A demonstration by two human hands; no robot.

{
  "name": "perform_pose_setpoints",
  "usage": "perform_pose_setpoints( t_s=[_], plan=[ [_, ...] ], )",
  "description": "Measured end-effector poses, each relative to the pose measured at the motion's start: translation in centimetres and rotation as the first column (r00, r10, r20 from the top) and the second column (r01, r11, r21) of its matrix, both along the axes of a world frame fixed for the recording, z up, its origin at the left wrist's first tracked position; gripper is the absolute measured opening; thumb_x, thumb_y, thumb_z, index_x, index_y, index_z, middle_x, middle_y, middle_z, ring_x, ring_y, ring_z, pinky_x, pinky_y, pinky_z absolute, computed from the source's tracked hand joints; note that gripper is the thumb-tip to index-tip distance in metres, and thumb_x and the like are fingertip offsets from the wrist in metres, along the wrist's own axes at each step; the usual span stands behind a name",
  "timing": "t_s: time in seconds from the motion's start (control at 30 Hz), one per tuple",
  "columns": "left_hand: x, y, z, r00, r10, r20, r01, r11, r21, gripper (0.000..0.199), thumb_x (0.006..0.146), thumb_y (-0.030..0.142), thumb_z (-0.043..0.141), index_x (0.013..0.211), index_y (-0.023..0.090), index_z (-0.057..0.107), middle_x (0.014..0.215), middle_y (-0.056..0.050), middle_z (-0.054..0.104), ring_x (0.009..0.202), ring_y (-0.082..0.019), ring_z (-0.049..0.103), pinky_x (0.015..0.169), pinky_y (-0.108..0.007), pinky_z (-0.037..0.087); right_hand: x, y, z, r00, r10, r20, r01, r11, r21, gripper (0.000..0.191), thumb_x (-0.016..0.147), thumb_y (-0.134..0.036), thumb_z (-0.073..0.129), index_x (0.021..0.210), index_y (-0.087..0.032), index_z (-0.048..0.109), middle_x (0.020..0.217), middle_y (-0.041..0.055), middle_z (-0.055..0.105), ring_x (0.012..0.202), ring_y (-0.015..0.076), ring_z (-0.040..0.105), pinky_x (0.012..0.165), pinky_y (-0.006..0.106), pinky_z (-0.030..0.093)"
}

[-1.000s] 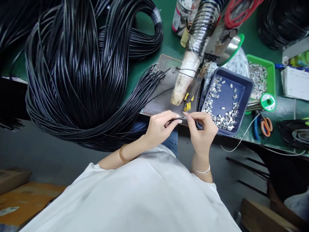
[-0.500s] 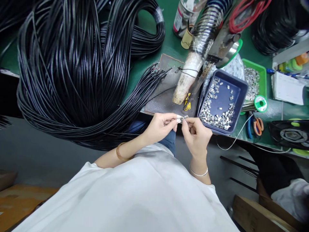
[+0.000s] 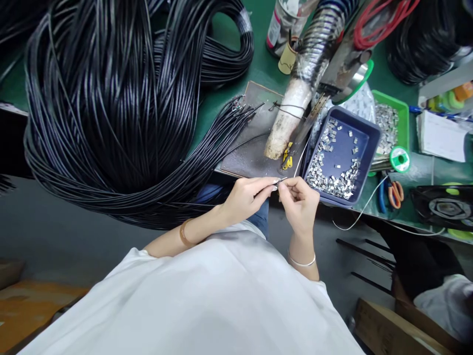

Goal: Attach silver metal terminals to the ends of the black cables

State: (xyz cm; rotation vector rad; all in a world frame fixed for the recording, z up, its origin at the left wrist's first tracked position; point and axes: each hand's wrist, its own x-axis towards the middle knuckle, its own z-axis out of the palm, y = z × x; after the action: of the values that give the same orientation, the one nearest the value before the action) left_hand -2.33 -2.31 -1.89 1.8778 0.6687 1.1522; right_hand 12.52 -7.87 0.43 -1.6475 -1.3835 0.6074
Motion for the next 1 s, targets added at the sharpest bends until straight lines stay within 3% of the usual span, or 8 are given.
perform_pose_setpoints(
  t_s=[0.13, 0.2, 0.27, 0.37, 0.5, 0.6, 0.77, 1.0],
  plan=[
    [0.5, 0.0, -0.3, 0.995, 0.085, 0.044, -0.082, 0.994, -0.066, 0.013, 0.088, 0.016, 0.061, 0.089, 0.011, 0.074, 0.06, 0.003, 0.061, 0.049, -0.005, 0.046, 0.052, -0.017, 0.039, 0.2, 0.2, -0.5, 0.991, -0.072, -0.115, 0.083, 0.992, 0.092, 0.018, 0.09, -0.034, 0.061, 0.079, -0.02, 0.062, 0.058, -0.007, 0.05, 0.047, 0.0054, 0.045, 0.045, 0.02, 0.033],
    [0.7, 0.2, -0.4, 0.992, 0.109, 0.066, -0.095, 0.977, -0.193, 0.012, 0.086, 0.018, 0.063, 0.08, 0.012, 0.072, 0.051, 0.007, 0.042, 0.046, -0.004, 0.032, 0.046, -0.018, 0.028, 0.3, 0.1, -0.5, 0.973, -0.143, -0.183, 0.186, 0.951, 0.246, 0.01, 0.091, -0.031, 0.059, 0.093, -0.023, 0.062, 0.056, -0.0087, 0.05, 0.044, 0.0054, 0.045, 0.043, 0.019, 0.033],
    [0.8, 0.5, -0.4, 0.992, 0.1, 0.074, -0.072, 0.946, -0.317, 0.013, 0.085, 0.02, 0.063, 0.077, 0.012, 0.07, 0.052, 0.008, 0.034, 0.048, -0.004, 0.028, 0.047, -0.019, 0.024, 0.2, 0.0, -0.5, 0.954, -0.183, -0.236, 0.262, 0.893, 0.367, 0.015, 0.093, -0.027, 0.053, 0.109, -0.026, 0.055, 0.06, -0.0096, 0.057, 0.041, 0.0052, 0.047, 0.041, 0.018, 0.035],
    [0.8, 1.0, -0.3, 0.993, 0.061, 0.096, -0.011, 0.892, -0.452, 0.016, 0.086, 0.024, 0.063, 0.078, 0.012, 0.07, 0.055, 0.006, 0.034, 0.051, -0.005, 0.029, 0.048, -0.02, 0.024, 0.1, -0.1, -0.7, 0.959, -0.243, -0.145, 0.282, 0.865, 0.414, 0.018, 0.097, -0.023, 0.049, 0.114, -0.027, 0.051, 0.085, -0.004, 0.073, 0.054, 0.0078, 0.066, 0.051, 0.022, 0.052],
    [0.9, 1.6, 0.2, 0.986, 0.019, 0.165, 0.072, 0.846, -0.528, 0.019, 0.085, 0.029, 0.065, 0.076, 0.012, 0.069, 0.057, 0.005, 0.039, 0.052, -0.005, 0.032, 0.049, -0.02, 0.026, 0.0, 0.1, -1.6, 0.971, -0.2, 0.128, 0.13, 0.898, 0.421, 0.01, 0.09, -0.018, 0.063, 0.098, -0.024, 0.062, 0.099, 0.0008, 0.076, 0.091, 0.0157, 0.075, 0.078, 0.031, 0.063],
    [1.1, 2.0, 0.5, 0.981, 0.005, 0.195, 0.108, 0.818, -0.565, 0.02, 0.082, 0.029, 0.067, 0.075, 0.011, 0.068, 0.057, 0.004, 0.043, 0.052, -0.006, 0.035, 0.05, -0.02, 0.028, -0.1, 0.4, -2.1, 0.965, -0.157, 0.211, 0.049, 0.896, 0.441, 0.008, 0.087, -0.016, 0.065, 0.09, -0.023, 0.063, 0.102, 0.0019, 0.075, 0.093, 0.0156, 0.073, 0.074, 0.03, 0.062],
    [1.4, 2.5, 0.7, 0.983, 0.017, 0.181, 0.098, 0.787, -0.609, 0.016, 0.078, 0.027, 0.068, 0.074, 0.011, 0.069, 0.055, 0.005, 0.043, 0.051, -0.005, 0.034, 0.049, -0.02, 0.026, -0.3, 0.9, -2.3, 0.969, -0.176, 0.172, 0.083, 0.892, 0.445, 0.008, 0.085, -0.015, 0.065, 0.086, -0.023, 0.062, 0.098, 0.0016, 0.072, 0.088, 0.0141, 0.071, 0.061, 0.025, 0.059],
    [1.5, 2.6, 1.5, 0.983, 0.038, 0.182, 0.08, 0.799, -0.596, 0.016, 0.077, 0.025, 0.069, 0.069, 0.011, 0.068, 0.054, 0.004, 0.043, 0.05, -0.004, 0.034, 0.049, -0.02, 0.026, -0.5, 1.3, -1.6, 0.971, -0.184, 0.152, 0.093, 0.878, 0.469, 0.013, 0.083, -0.01, 0.068, 0.086, -0.022, 0.064, 0.097, 0.0016, 0.072, 0.089, 0.0137, 0.07, 0.063, 0.025, 0.059]
  ],
)
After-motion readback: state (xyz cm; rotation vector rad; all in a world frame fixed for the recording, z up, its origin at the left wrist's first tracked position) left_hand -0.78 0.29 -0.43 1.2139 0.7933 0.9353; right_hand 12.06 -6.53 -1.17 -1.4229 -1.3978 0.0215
